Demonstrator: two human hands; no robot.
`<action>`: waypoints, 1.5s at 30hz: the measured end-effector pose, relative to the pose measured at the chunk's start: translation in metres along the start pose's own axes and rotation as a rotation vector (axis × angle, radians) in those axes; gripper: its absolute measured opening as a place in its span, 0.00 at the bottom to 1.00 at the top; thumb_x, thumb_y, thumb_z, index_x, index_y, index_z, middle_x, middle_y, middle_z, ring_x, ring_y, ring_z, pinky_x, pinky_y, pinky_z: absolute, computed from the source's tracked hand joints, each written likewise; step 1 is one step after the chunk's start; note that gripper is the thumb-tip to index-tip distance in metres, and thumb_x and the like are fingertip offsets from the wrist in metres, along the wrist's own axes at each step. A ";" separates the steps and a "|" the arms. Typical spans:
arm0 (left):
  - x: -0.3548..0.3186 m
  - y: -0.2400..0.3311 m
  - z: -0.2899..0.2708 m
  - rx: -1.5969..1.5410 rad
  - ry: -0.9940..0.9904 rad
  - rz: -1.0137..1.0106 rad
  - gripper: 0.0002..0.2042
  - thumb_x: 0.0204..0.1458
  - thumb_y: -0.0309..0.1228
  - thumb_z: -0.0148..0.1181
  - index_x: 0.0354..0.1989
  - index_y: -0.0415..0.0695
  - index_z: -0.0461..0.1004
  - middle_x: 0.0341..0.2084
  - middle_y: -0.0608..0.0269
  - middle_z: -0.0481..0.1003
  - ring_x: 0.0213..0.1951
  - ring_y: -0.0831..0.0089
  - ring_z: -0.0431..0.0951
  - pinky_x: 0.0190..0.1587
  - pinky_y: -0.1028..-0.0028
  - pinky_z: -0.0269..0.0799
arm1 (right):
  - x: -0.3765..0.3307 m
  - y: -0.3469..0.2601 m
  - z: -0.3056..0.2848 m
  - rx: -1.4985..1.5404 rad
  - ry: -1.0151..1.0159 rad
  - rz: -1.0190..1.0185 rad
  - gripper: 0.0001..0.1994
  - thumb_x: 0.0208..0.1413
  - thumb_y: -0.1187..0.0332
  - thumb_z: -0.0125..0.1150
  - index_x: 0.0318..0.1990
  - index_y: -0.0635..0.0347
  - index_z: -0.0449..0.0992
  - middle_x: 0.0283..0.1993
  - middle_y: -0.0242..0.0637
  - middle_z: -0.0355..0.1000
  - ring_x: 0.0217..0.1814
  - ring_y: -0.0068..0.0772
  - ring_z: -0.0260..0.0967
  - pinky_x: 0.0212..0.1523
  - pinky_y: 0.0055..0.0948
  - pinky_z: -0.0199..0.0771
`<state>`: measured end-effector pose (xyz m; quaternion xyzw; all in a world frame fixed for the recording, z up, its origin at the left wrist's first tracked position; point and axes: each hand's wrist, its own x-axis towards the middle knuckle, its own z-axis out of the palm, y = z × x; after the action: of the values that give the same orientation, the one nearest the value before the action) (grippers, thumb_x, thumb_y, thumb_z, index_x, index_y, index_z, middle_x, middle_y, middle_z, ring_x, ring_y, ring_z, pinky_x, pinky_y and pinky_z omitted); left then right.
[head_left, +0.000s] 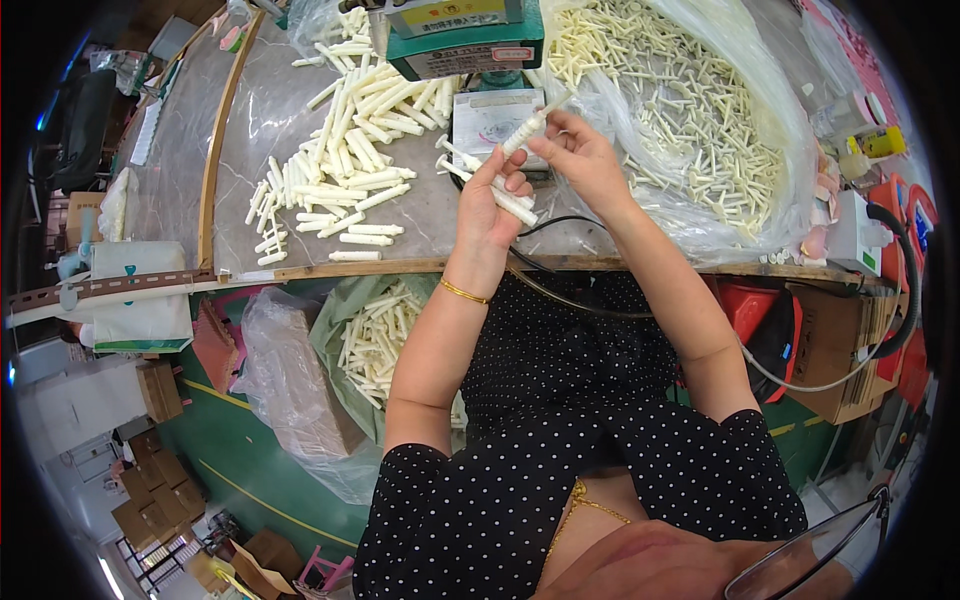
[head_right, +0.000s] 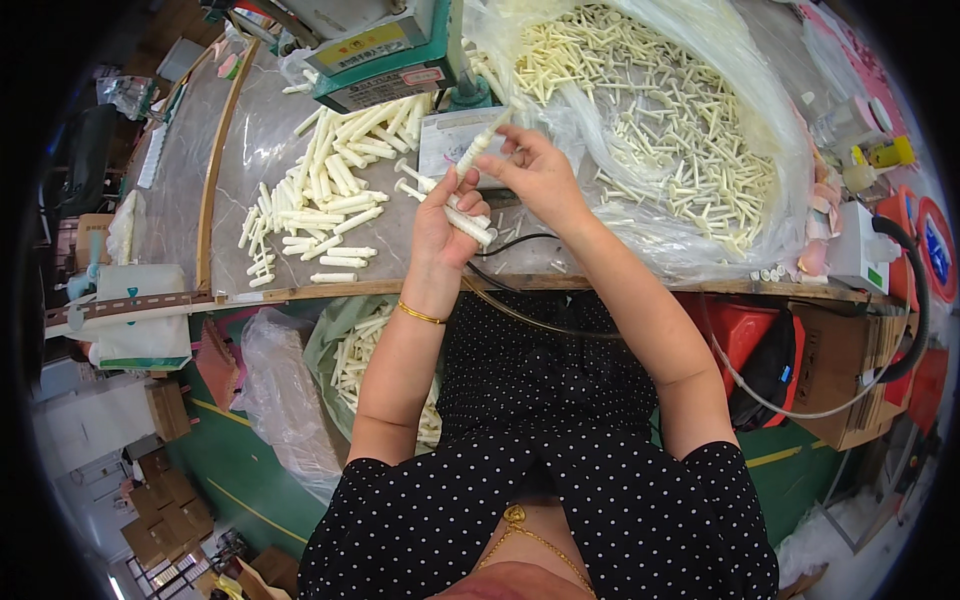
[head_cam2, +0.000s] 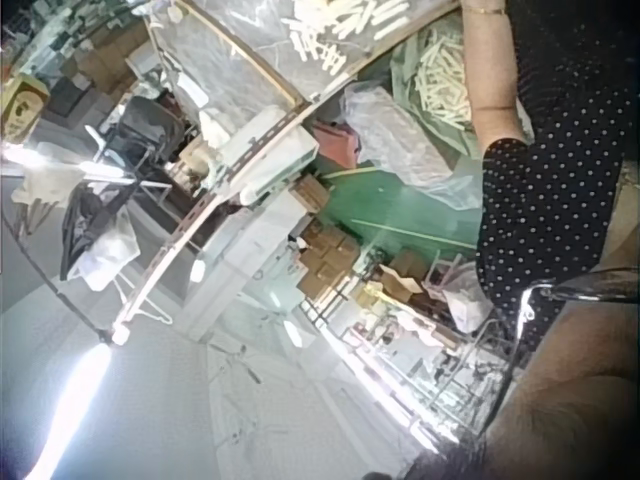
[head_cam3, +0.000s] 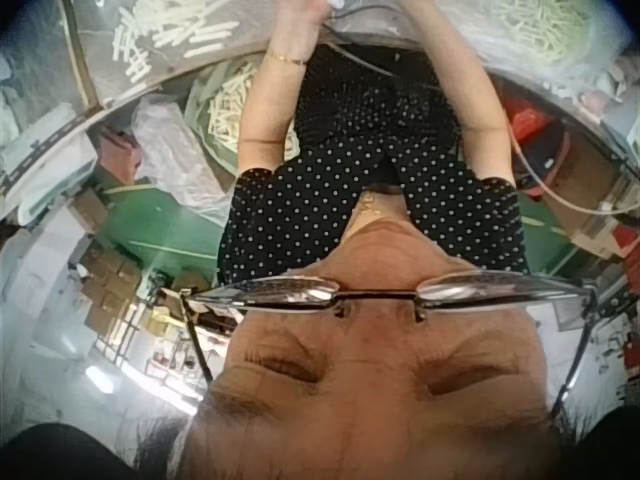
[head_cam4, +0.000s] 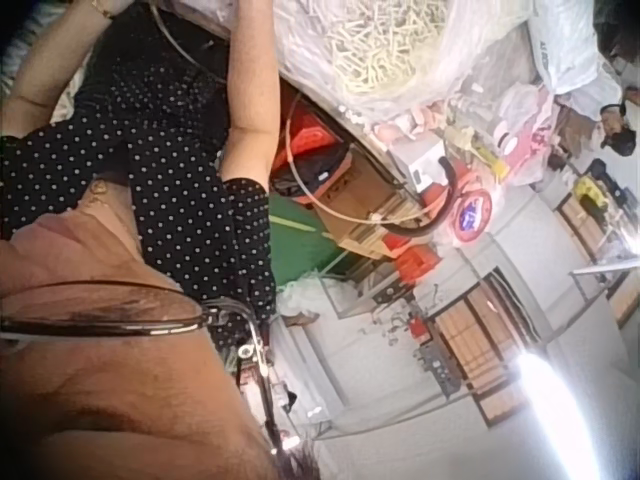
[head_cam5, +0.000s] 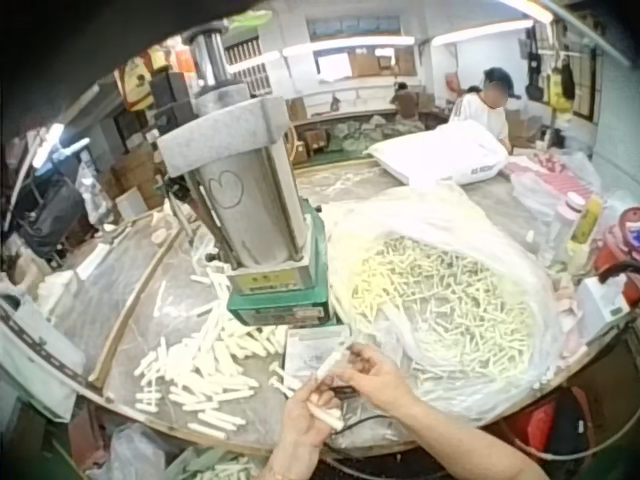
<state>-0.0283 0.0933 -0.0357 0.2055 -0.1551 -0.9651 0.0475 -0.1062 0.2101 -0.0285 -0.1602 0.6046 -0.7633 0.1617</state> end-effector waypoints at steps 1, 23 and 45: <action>0.001 0.000 -0.005 0.002 0.000 0.005 0.10 0.54 0.32 0.52 0.40 0.40 0.66 0.28 0.60 0.71 0.20 0.80 0.61 0.23 0.81 0.59 | 0.001 -0.002 0.004 0.003 -0.004 -0.002 0.18 0.48 0.69 0.64 0.45 0.69 0.70 0.31 0.30 0.69 0.30 0.13 0.65 0.32 0.16 0.65; -0.026 0.009 -0.011 0.538 0.160 0.328 0.12 0.49 0.24 0.56 0.42 0.33 0.69 0.29 0.56 0.75 0.20 0.81 0.65 0.23 0.83 0.59 | 0.046 -0.007 0.019 -0.886 -0.146 -0.442 0.10 0.47 0.62 0.60 0.30 0.60 0.76 0.30 0.39 0.67 0.31 0.43 0.68 0.32 0.36 0.68; -0.266 0.129 -0.188 2.213 0.652 -0.310 0.20 0.37 0.33 0.69 0.39 0.36 0.74 0.28 0.53 0.75 0.30 0.68 0.75 0.36 0.70 0.69 | 0.043 -0.036 -0.151 -1.272 -0.016 -0.110 0.10 0.47 0.66 0.55 0.32 0.63 0.74 0.32 0.49 0.72 0.35 0.50 0.69 0.36 0.42 0.68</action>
<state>0.2950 -0.0404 -0.0558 0.3901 -0.8666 -0.1994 -0.2390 -0.2130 0.3302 -0.0235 -0.2615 0.9292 -0.2612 0.0002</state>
